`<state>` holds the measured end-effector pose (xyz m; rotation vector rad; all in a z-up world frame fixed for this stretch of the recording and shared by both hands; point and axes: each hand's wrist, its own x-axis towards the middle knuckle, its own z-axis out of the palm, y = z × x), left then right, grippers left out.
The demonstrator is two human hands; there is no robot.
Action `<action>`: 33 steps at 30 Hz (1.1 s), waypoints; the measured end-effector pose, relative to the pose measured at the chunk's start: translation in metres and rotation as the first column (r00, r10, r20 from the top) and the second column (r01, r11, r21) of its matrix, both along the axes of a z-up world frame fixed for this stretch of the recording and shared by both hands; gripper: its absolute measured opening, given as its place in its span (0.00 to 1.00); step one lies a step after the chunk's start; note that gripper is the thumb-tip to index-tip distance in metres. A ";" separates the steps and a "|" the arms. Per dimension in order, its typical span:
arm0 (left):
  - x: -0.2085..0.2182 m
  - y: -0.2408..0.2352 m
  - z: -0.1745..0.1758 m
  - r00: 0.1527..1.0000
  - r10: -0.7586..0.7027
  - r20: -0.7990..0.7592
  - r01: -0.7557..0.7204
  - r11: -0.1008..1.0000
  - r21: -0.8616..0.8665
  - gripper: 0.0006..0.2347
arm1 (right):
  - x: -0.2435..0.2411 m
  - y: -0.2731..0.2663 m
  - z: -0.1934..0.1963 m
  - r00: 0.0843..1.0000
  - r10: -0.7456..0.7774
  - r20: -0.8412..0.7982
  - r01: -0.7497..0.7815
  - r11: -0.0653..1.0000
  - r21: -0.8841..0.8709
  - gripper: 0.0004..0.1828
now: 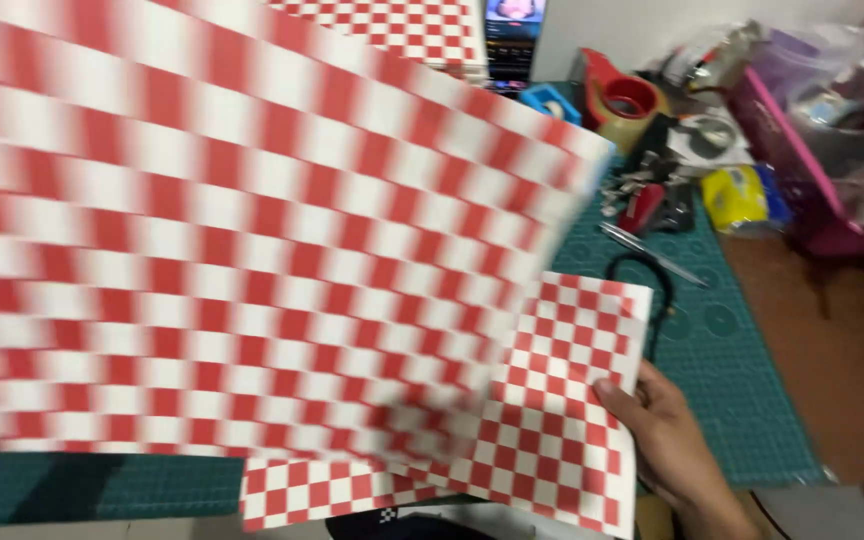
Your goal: The person is folding individual sheets of red and white checkered paper from a large stack on a green cutting mat.
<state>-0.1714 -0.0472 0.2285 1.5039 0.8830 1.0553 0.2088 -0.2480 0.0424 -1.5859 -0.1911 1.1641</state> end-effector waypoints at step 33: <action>0.098 -0.011 -0.141 0.968 -0.125 -0.217 -0.004 0.859 -0.512 0.13 | -0.001 0.010 0.047 0.977 -0.196 0.084 0.200 0.979 -0.034 0.25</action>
